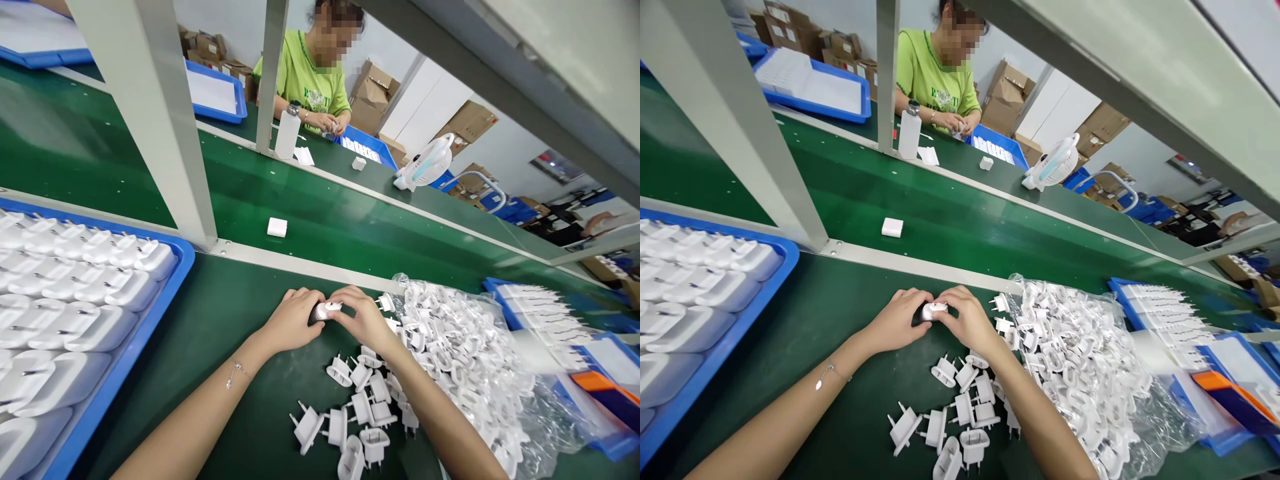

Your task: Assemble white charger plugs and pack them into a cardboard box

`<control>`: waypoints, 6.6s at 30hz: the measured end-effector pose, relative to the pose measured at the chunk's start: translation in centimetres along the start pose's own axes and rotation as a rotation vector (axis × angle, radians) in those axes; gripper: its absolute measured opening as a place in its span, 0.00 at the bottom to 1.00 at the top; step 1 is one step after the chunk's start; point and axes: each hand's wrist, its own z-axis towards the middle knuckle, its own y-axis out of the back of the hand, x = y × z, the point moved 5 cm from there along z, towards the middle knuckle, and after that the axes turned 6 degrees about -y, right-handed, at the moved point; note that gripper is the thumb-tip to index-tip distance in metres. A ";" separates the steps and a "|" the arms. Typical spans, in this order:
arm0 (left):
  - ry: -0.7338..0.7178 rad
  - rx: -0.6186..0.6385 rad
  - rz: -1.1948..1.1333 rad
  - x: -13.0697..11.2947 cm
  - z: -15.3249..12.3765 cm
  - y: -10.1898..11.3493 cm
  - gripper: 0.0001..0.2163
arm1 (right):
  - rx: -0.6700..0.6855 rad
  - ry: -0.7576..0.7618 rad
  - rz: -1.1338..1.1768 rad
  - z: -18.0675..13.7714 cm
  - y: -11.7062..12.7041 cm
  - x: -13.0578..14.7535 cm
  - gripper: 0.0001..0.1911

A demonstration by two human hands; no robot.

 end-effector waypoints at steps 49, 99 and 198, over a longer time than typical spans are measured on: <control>-0.430 -0.078 0.442 -6.2 -2.6 -4.6 0.23 | 0.089 -0.171 -0.476 -5.6 3.1 -2.4 0.12; -0.081 0.100 0.170 -3.0 -1.4 -3.6 0.10 | -0.202 -0.162 0.105 -7.6 0.6 -0.3 0.07; 0.269 -0.020 -1.937 -12.9 -8.8 -4.0 0.25 | -0.480 0.284 0.127 -14.6 0.9 11.6 0.17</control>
